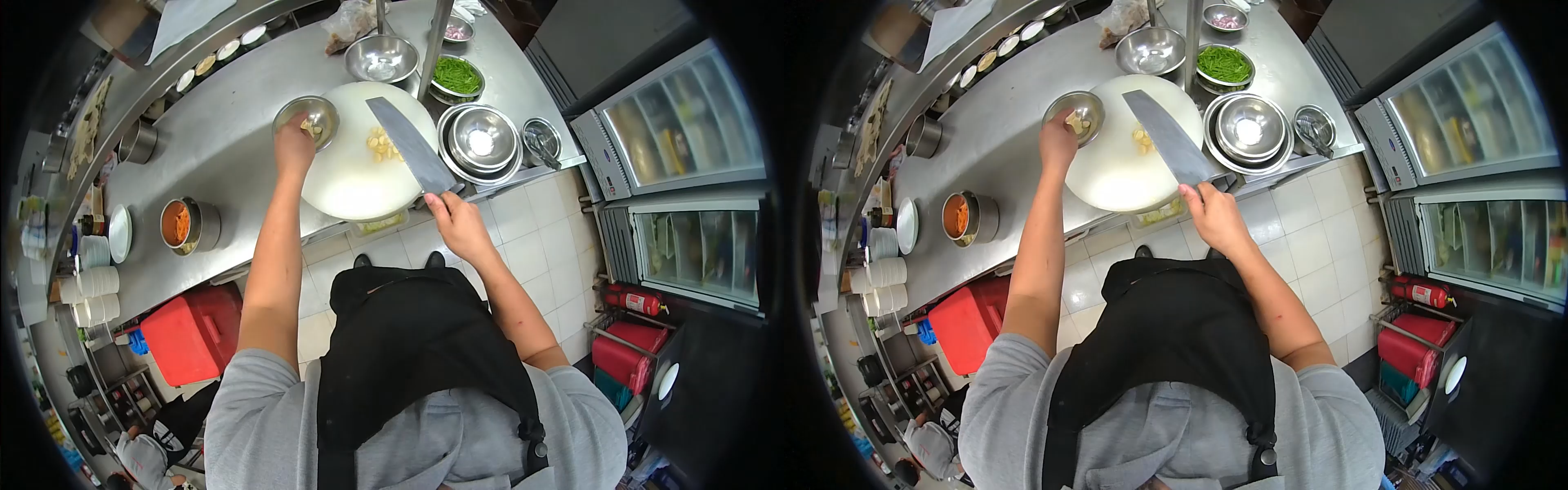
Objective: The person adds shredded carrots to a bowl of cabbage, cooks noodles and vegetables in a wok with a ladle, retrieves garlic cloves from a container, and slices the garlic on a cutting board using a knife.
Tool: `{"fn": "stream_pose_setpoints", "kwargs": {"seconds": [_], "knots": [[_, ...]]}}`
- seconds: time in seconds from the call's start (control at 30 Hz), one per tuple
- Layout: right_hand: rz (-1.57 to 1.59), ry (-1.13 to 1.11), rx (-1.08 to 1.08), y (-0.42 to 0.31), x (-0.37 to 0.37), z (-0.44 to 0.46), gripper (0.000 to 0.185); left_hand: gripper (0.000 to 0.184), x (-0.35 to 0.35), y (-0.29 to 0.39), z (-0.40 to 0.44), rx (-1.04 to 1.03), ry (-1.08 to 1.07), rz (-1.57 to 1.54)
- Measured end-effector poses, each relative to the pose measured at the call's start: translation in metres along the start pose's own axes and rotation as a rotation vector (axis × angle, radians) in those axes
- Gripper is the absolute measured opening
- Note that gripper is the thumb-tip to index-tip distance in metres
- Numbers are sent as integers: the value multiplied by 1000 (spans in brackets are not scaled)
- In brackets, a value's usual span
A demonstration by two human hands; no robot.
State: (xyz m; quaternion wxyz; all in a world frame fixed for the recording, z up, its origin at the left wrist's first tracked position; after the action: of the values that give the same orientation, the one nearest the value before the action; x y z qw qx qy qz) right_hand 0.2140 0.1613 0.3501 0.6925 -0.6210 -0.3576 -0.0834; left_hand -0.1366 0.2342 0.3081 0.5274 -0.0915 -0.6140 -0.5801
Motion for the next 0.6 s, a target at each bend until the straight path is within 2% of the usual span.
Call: {"fn": "stream_pose_setpoints", "kwargs": {"seconds": [0.03, 0.17, 0.27, 0.33, 0.4, 0.6], "knots": [[4, 8, -4, 2, 7, 0, 48, 23, -1, 7, -4, -3, 0, -3], [41, 31, -87, 8, 25, -12, 48, 21, -51, 24, -55, -178, -388, -154], [14, 43, -51, 16, 30, -21, 47, 21, -82, 32, -88, -243, -381, -70], [-15, 46, -33, 19, 32, -29, 46, 21, -92, 32, -94, -275, -219, -40], [-71, 43, 34, 23, 31, -35, 46, 21, -94, 31, -97, -286, -222, -47], [-8, 20, -33, 31, 23, -43, 43, 23, -102, 29, -91, -292, -195, -124]]}}
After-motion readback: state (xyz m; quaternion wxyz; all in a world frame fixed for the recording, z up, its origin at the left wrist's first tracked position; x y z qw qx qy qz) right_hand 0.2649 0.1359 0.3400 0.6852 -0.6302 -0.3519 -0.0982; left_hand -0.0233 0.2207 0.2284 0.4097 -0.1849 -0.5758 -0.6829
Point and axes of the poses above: each hand's wrist, its own z-axis towards the middle knuckle, its own x-axis out of the back of the hand, y = z × x, the point moved 1 cm from there along z, towards the middle knuckle, and after that the axes turned 7 degrees about x, right-handed, at the moved point
